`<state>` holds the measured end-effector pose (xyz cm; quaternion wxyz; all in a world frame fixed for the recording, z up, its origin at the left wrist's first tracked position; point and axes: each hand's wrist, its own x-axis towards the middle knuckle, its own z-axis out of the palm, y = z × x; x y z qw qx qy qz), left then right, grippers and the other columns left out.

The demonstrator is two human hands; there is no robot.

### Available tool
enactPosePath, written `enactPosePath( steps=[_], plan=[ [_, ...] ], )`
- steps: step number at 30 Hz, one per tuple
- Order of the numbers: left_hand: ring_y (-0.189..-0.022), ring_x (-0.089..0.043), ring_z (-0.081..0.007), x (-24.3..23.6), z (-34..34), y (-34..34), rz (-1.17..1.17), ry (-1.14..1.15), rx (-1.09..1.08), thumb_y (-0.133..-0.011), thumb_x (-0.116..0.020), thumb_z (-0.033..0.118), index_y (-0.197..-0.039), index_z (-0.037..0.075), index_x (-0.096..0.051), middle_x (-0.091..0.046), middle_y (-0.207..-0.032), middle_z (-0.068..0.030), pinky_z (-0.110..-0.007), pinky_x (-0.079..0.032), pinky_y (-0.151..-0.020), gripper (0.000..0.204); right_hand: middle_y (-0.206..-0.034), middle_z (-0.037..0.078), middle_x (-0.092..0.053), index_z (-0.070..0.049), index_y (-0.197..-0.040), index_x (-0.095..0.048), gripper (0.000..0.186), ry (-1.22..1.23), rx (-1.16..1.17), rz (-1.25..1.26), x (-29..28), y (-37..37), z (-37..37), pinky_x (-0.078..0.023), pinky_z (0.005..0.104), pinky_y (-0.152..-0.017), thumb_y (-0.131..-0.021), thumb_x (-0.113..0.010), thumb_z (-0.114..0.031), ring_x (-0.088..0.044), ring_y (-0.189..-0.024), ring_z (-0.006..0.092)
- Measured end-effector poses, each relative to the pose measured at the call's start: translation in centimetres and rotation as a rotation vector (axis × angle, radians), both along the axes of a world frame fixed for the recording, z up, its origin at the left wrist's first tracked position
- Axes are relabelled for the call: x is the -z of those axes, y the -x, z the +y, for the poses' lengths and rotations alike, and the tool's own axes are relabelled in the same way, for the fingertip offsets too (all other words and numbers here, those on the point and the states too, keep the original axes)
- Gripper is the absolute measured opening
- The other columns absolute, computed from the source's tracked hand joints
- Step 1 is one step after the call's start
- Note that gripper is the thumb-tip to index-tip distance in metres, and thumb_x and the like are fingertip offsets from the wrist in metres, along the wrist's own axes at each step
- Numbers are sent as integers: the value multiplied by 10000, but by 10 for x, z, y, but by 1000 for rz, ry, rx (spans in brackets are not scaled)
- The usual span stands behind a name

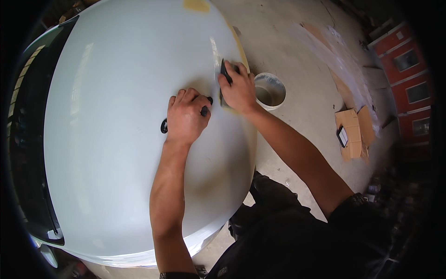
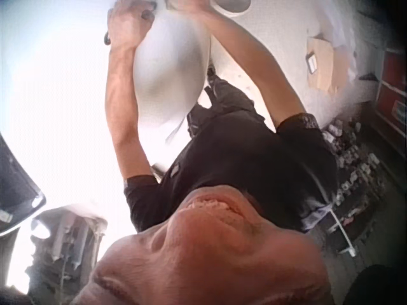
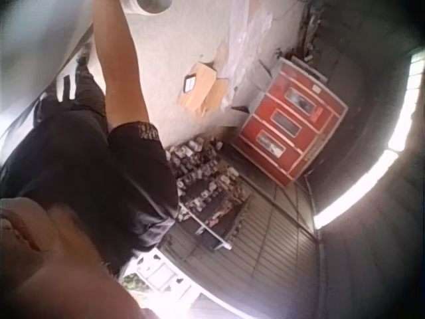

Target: The person sands the hood of a white car using a sanding block and a cloth, repeatedly dipping the block into a bucket of water. The person wipes the surface and continues sanding different areas of the hood.

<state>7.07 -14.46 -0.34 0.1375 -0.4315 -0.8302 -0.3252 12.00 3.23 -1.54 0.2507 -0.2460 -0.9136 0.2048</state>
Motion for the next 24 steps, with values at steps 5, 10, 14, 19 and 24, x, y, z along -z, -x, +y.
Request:
enactPosePath(
  steps=[5, 10, 14, 19, 24],
  plan=[
    [-857, -614, -231, -4, 1, 0, -37, -27, 6, -649, -784, -4, -751, 138, -703, -633, -869, 19, -371, -507, -776, 192, -1345, 190, -581, -136, -1353, -655, 494, -48, -101, -2, 22, -40, 0, -450, 474, -1011, -879, -707, -263, -570, -1175, 410],
    [-837, -622, -235, -2, 6, 1, -2, -101, -33, -656, -773, -10, -746, 126, -701, -633, -859, 15, -381, -526, -769, 179, -1353, 164, -597, -119, -1345, -653, 490, 30, 6, 2, 14, 36, 24, -431, 451, -1040, -923, -563, -351, -576, -1160, 405],
    [-854, -631, -227, 1, 7, 0, -8, -104, -44, -664, -763, -12, -774, 132, -720, -636, -868, 15, -384, -529, -775, 186, -1377, 184, -570, -102, -1342, -659, 476, 2, -56, 45, 16, -4, 10, -437, 450, -1036, -904, -646, -288, -575, -1150, 416],
    [-850, -629, -221, 2, 7, 0, -19, -70, -56, -666, -761, -8, -789, 134, -725, -641, -883, 18, -377, -523, -777, 191, -1326, 195, -595, -105, -1277, -704, 426, 16, -111, 86, 11, -38, 3, -472, 474, -995, -875, -706, -248, -575, -1165, 418],
    [-857, -616, -198, 3, 10, 1, 66, -96, -55, -673, -779, 23, -795, 163, -708, -620, -893, 44, -368, -478, -724, 199, -1352, 219, -583, -113, -1309, -685, 457, 106, 44, 3, 5, 27, 35, -464, 489, -1028, -925, -616, -352, -564, -1181, 452]
  ],
)
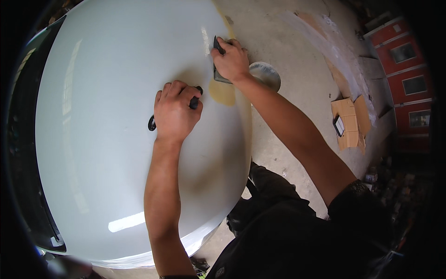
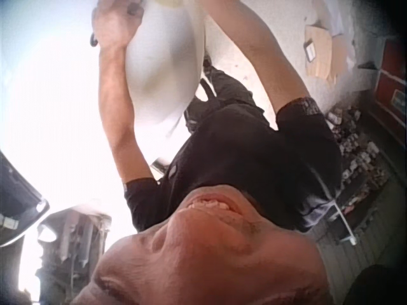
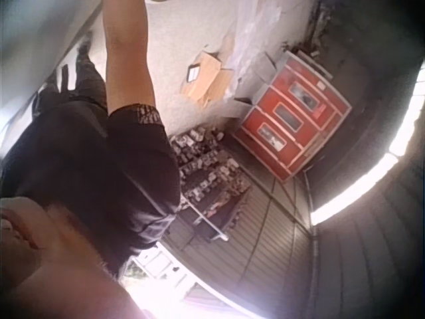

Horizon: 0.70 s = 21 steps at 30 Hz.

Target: The person sands the hood of a white car using a sanding block and a cloth, repeatedly dipping the block into a bucket of water. The person wipes the surface and continues sanding different areas of the hood.

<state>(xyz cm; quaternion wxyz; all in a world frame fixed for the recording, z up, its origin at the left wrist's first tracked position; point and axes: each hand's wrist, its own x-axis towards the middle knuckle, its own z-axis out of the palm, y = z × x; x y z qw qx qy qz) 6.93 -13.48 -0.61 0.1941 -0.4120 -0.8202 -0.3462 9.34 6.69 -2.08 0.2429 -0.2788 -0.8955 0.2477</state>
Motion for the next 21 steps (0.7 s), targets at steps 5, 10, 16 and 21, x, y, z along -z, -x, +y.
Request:
enactPosePath(
  steps=[5, 10, 16, 21],
  plan=[
    [-867, -617, -195, 4, -1, 0, -3, 11, 4, -672, -781, 27, -808, 168, -706, -625, -910, 48, -369, -476, -724, 210, -1349, 198, -582, -112, -1330, -675, 453, -115, -95, 104, 35, -60, -9, -462, 472, -1023, -902, -682, -261, -563, -1183, 436],
    [-865, -614, -194, 3, -1, -1, 3, 20, -8, -668, -781, 30, -819, 174, -708, -626, -914, 49, -365, -471, -722, 221, -1328, 170, -598, -130, -1333, -678, 466, -91, -101, 87, 46, -48, 4, -466, 472, -1012, -886, -700, -258, -578, -1127, 422],
    [-851, -613, -193, 0, 2, 0, 51, 7, 2, -661, -774, 23, -826, 175, -711, -626, -919, 49, -362, -466, -706, 233, -1346, 161, -590, -153, -1341, -675, 460, -95, -1, 20, 36, -15, 17, -456, 472, -1030, -905, -670, -301, -553, -1150, 431],
    [-848, -612, -192, 4, 1, -1, 40, 10, -3, -663, -773, 22, -825, 175, -710, -628, -925, 50, -362, -468, -707, 231, -1353, 174, -587, -165, -1343, -671, 461, -111, -145, 98, 52, -75, 7, -445, 472, -1039, -900, -673, -293, -549, -1166, 446]
  ],
)
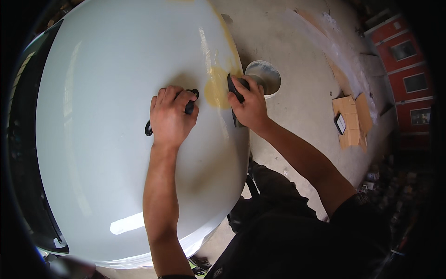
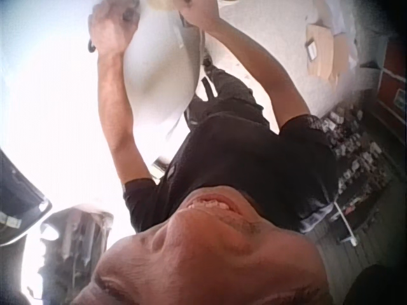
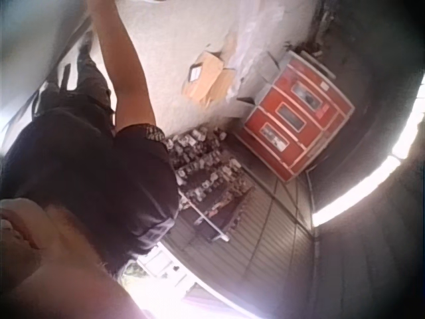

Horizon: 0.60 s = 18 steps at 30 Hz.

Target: The person sands the hood of a white car using a sanding block and a cloth, repeatedly dipping the block into a bucket of water. The person wipes the surface and continues sanding different areas of the hood.

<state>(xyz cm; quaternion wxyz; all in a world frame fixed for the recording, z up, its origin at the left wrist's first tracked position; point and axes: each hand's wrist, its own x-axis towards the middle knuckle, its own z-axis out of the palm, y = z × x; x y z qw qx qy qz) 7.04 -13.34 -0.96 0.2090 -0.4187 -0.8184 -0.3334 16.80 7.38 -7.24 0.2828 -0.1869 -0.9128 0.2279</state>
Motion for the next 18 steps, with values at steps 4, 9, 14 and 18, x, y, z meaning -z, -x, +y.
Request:
enactPosePath(
  steps=[4, 9, 14, 18],
  plan=[
    [-850, -612, -193, 0, 1, 0, -6, 14, -2, -664, -776, 25, -833, 174, -714, -626, -925, 51, -365, -470, -712, 234, -1336, 193, -590, -147, -1346, -668, 468, -12, 55, -71, -12, 49, 14, -435, 479, -1045, -912, -651, -320, -557, -1162, 440],
    [-854, -613, -193, -2, 1, 0, 17, 7, 6, -668, -777, 32, -837, 174, -718, -626, -932, 49, -366, -469, -714, 229, -1347, 209, -584, -117, -1343, -665, 479, -21, 206, -58, -20, 53, 7, -429, 480, -1050, -930, -614, -354, -559, -1161, 437],
    [-865, -631, -230, -2, 0, -1, -23, 33, -9, -672, -773, 0, -835, 132, -719, -670, -940, 6, -368, -514, -765, 217, -1340, 230, -582, -103, -1341, -666, 478, 37, 129, -39, -17, 4, -14, -430, 483, -1041, -931, -615, -343, -552, -1149, 465],
    [-860, -626, -219, 0, 0, 0, 4, 20, -4, -671, -770, 9, -837, 148, -718, -656, -941, 22, -367, -500, -750, 222, -1324, 216, -592, -111, -1333, -676, 457, 6, 173, -78, -30, 68, -2, -432, 475, -1025, -919, -643, -300, -554, -1164, 454]
  ],
)
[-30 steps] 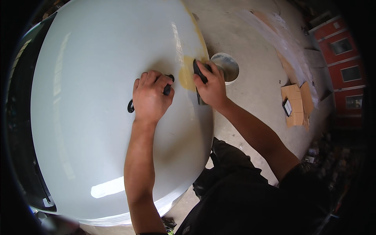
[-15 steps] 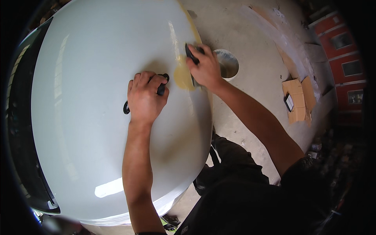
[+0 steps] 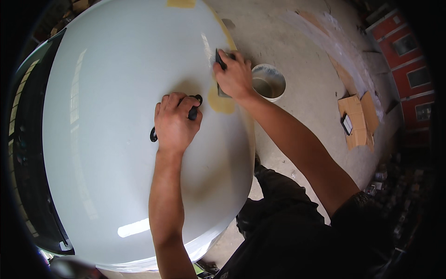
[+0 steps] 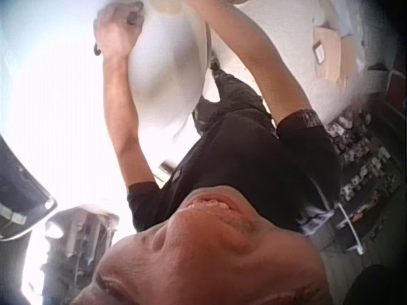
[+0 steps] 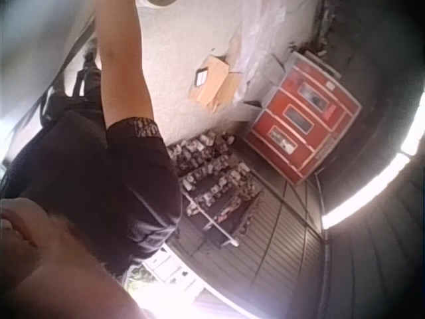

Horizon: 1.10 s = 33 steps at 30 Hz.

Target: The person sands the hood of a white car using a sanding block and a cloth, repeatedly dipping the block into a bucket of water. The person wipes the surface and continues sanding different areas of the hood.

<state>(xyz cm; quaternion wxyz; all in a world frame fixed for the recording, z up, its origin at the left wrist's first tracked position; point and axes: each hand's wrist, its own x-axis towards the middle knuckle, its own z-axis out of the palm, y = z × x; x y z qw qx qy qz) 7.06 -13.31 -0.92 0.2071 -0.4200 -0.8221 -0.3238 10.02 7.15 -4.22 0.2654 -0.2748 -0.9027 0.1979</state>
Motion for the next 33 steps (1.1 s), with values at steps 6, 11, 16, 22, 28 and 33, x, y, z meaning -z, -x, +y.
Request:
enactPosePath(
  steps=[6, 11, 16, 22, 28, 33],
  plan=[
    [-862, -616, -197, 0, 1, 0, 7, -13, 8, -672, -777, 37, -837, 173, -715, -630, -938, 45, -369, -470, -722, 222, -1343, 192, -584, -112, -1314, -683, 441, -31, -6, 110, 11, -47, -16, -430, 483, -1024, -919, -629, -301, -562, -1170, 425],
    [-858, -625, -218, -2, 0, -1, -14, 1, -3, -674, -771, 4, -843, 139, -724, -659, -936, 22, -369, -497, -757, 222, -1395, 195, -544, -133, -1327, -676, 448, 1, -34, 65, 10, -35, -20, -418, 499, -1050, -929, -618, -332, -556, -1158, 446],
    [-858, -625, -219, -1, -4, 0, 9, -10, -8, -672, -772, 9, -841, 140, -721, -654, -929, 22, -370, -493, -756, 220, -1384, 199, -538, -160, -1345, -667, 445, 70, 67, -39, -9, 15, -28, -402, 503, -1071, -932, -631, -321, -535, -1194, 440],
    [-873, -627, -219, 0, -7, 2, -26, -9, -13, -672, -773, 20, -843, 144, -721, -655, -935, 20, -370, -496, -761, 218, -1389, 210, -528, -160, -1358, -654, 449, -51, 5, 4, 18, -49, -39, -396, 498, -1075, -941, -626, -324, -508, -1221, 450],
    [-894, -634, -211, -1, -7, 0, -31, -1, -23, -673, -771, 24, -845, 148, -727, -661, -947, 23, -369, -499, -773, 217, -1404, 191, -536, -181, -1370, -655, 466, 14, 36, -52, 6, 0, -39, -415, 492, -1050, -930, -619, -334, -539, -1166, 441],
    [-887, -614, -197, 0, -5, 0, -11, -30, -43, -674, -790, 51, -840, 157, -724, -633, -932, 37, -364, -473, -750, 209, -1406, 172, -541, -176, -1378, -650, 483, -85, -26, 31, 11, -32, -34, -414, 488, -1051, -930, -619, -354, -539, -1198, 413]
  ],
)
